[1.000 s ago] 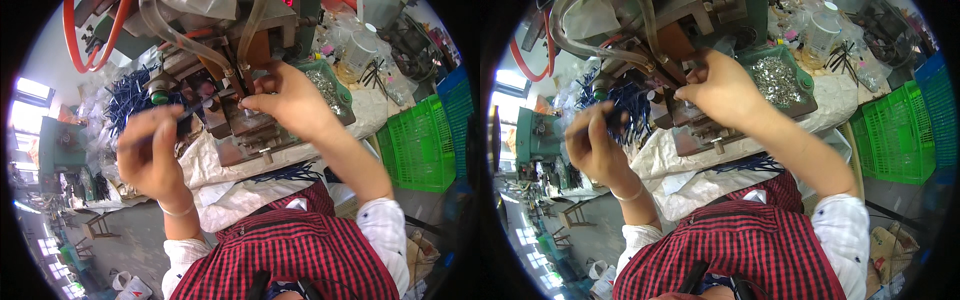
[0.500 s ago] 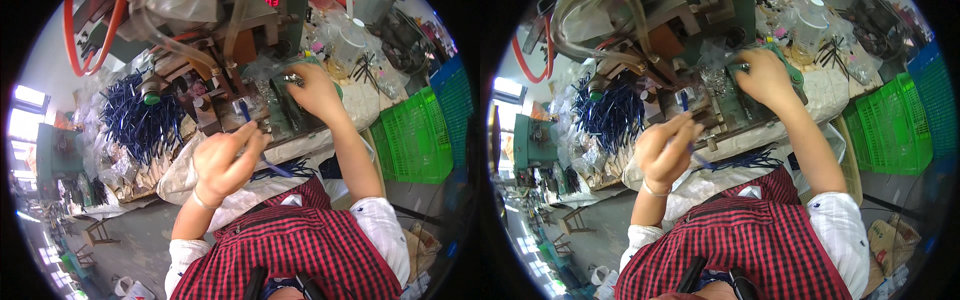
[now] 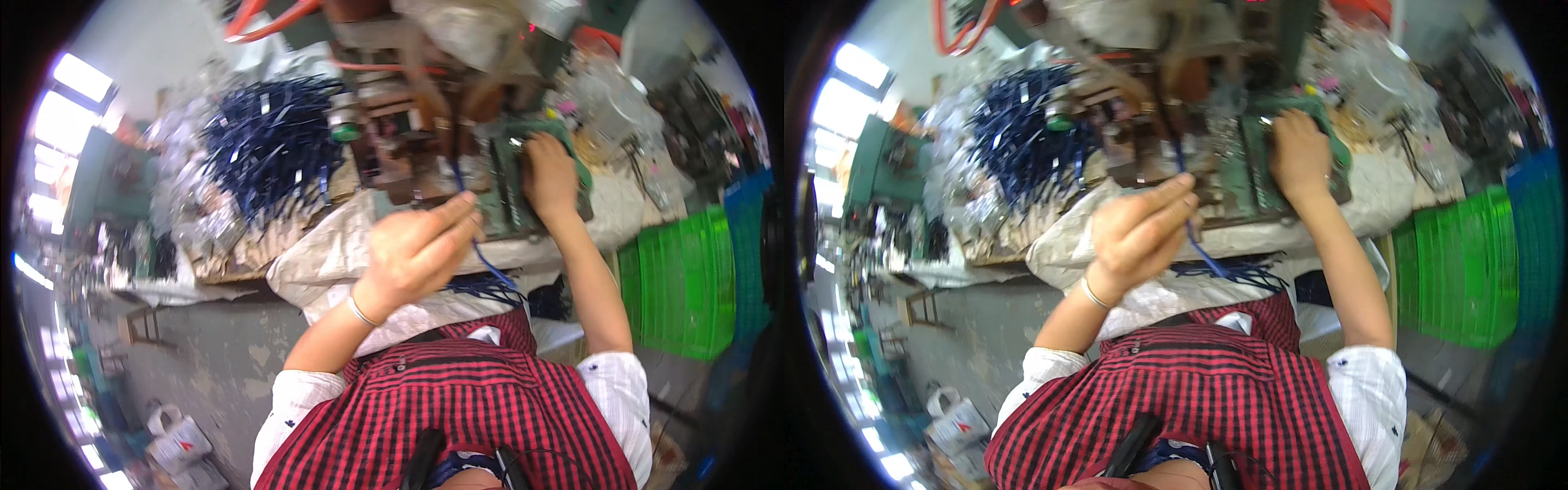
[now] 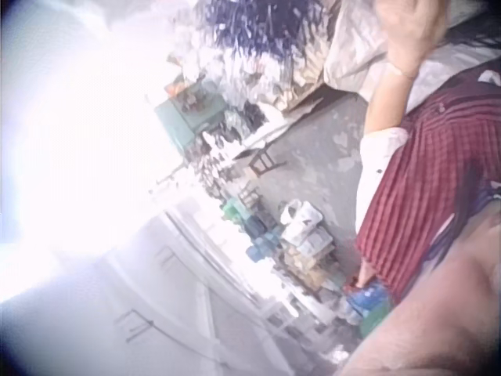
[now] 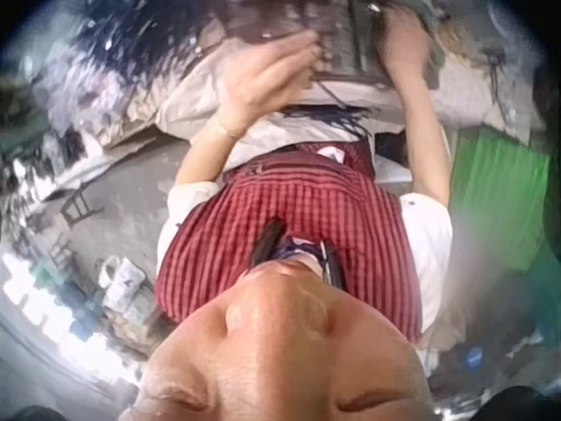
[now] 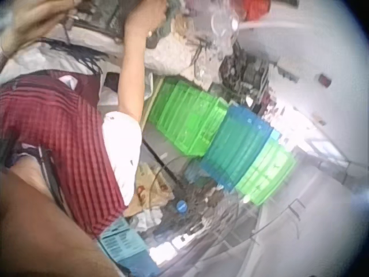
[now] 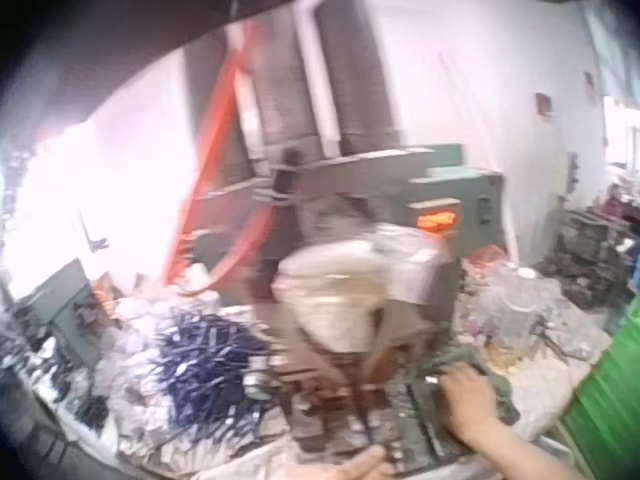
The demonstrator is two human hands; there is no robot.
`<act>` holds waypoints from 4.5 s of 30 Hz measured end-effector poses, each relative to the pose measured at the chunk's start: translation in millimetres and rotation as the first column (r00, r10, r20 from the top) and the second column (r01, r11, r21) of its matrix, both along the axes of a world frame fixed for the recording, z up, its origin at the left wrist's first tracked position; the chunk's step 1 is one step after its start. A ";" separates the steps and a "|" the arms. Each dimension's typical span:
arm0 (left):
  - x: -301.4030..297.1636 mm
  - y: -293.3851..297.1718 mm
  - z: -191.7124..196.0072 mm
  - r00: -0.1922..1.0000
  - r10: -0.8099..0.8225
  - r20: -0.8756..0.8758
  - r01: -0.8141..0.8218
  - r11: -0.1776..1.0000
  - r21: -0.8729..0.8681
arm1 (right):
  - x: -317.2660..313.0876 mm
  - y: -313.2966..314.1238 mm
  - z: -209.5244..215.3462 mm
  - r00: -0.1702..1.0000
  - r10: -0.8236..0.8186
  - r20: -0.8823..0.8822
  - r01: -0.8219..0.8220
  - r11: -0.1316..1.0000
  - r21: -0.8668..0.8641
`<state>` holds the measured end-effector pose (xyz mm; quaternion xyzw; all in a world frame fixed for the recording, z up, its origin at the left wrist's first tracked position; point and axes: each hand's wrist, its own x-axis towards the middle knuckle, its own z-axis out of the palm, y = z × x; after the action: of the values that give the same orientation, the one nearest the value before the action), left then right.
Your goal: The person inserts a blue wire into a machine, places a metal component onto the wire, and operates the machine to crimp the component onto the wire. The person repeats this process with multiple wires and components.
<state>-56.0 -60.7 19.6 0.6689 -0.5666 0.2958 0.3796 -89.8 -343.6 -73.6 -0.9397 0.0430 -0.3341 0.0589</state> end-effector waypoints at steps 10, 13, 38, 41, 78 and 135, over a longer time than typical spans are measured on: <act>59.3 102.7 -6.8 0.719 0.636 -0.281 -0.635 0.765 0.105 | -34.9 -16.4 -11.2 0.961 -0.150 0.233 -0.088 0.630 0.771; 110.9 79.3 -64.9 0.639 0.742 -0.201 -0.697 0.670 0.258 | -14.1 -10.0 -5.8 0.981 -0.046 0.186 -0.120 0.610 0.783; 84.8 74.6 -52.4 0.661 0.189 -0.727 -0.464 0.863 -0.198 | 1.7 123.7 73.8 0.920 0.023 0.392 -0.391 0.143 0.909; 60.6 60.0 -6.6 0.626 0.008 -0.780 -0.426 0.841 -0.333 | 3.2 124.6 80.6 0.903 0.044 0.428 -0.425 -0.056 0.903; 81.9 116.7 29.0 0.628 0.704 -0.333 -0.725 0.684 0.080 | -31.4 21.9 14.0 0.978 -0.207 0.012 0.169 0.829 0.533; 1.6 3.4 14.2 0.995 -0.028 0.091 0.019 0.994 0.106 | 8.9 26.6 13.3 0.961 -0.271 -0.050 0.271 0.962 0.002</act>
<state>-54.5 -57.3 33.8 0.6668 -0.6061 0.2918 0.3208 -80.9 -317.0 -60.3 -0.9326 0.1742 -0.3158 0.0158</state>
